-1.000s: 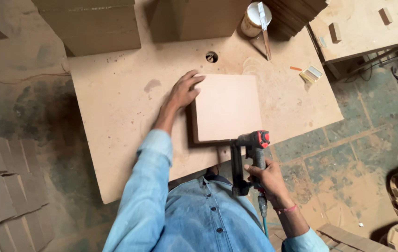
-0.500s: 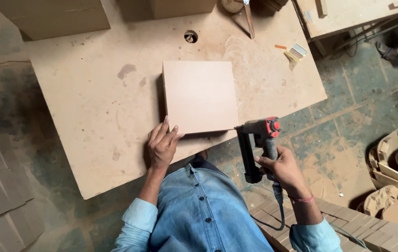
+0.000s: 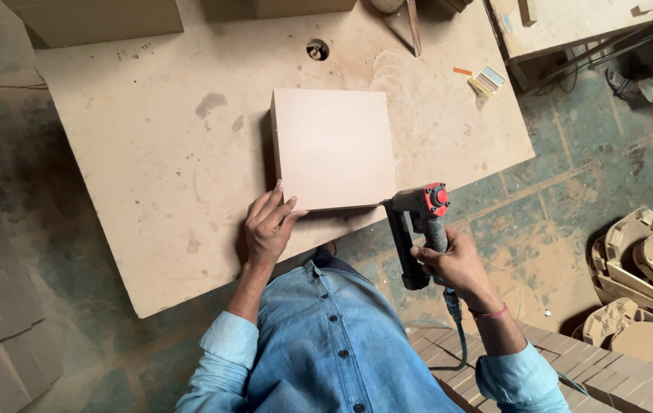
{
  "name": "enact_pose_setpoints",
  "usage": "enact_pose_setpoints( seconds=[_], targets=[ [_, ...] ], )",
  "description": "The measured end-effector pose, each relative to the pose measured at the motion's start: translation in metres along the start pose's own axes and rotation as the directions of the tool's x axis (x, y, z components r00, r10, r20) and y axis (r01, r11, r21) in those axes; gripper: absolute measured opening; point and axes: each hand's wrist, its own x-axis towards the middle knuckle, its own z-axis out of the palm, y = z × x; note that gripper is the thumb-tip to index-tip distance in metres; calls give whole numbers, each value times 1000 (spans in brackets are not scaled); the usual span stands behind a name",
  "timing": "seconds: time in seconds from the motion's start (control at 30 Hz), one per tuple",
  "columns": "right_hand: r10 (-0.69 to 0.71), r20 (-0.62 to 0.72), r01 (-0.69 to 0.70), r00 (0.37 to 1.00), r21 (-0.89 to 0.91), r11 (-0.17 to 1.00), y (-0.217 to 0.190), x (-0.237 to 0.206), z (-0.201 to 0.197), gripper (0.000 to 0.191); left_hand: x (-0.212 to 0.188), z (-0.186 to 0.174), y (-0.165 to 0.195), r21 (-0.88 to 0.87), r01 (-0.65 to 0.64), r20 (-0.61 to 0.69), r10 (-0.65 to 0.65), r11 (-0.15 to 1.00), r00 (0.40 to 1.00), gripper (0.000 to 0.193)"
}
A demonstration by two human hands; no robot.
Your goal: The person assembles small cardboard boxes by applying glue to the edges and using a pneumatic nail gun to secure the sides. They repeatedly stack completed boxes and continue the assembly process.
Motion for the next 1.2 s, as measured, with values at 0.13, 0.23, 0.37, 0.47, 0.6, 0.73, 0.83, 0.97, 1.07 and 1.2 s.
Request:
enact_pose_setpoints(
  seconds=[0.13,0.23,0.37,0.47,0.6,0.73,0.83,0.97,1.07,1.2],
  targets=[
    [50,-6,-50,999,-45,998,-11,-8,9,17,1,-3,-3,-26,3,26,-2,1000,1000,32],
    [-8,82,13,997,-58,998,-23,-12,25,18,1,-7,-8,-96,5,51,0,995,999,31],
    [-55,114,68,992,-113,991,-36,-13,46,33,1,-11,-16,-200,27,51,-17,979,999,28],
    [-94,114,112,989,-159,981,-41,-12,55,32,-2,-11,-21,-210,19,50,-9,978,999,28],
    [-20,92,34,996,-155,987,-40,-14,59,31,-5,-10,-26,-209,14,53,-3,978,999,31],
    [-59,87,72,994,-149,986,-38,-17,62,27,-4,-12,-29,-210,-15,84,33,978,996,32],
    [-106,95,117,990,-117,986,-40,-21,67,24,-1,-19,-28,-221,-13,107,38,975,994,30],
    [-48,120,62,992,-118,991,-48,-26,83,23,1,-36,-26,-228,-1,184,44,974,982,37],
    [-52,178,76,983,-131,988,-56,-25,98,23,5,-47,-25,-188,-18,232,62,982,971,52],
    [-105,212,140,972,-156,978,-64,-26,112,24,8,-51,-25,-164,1,276,45,986,960,60]
  ],
)
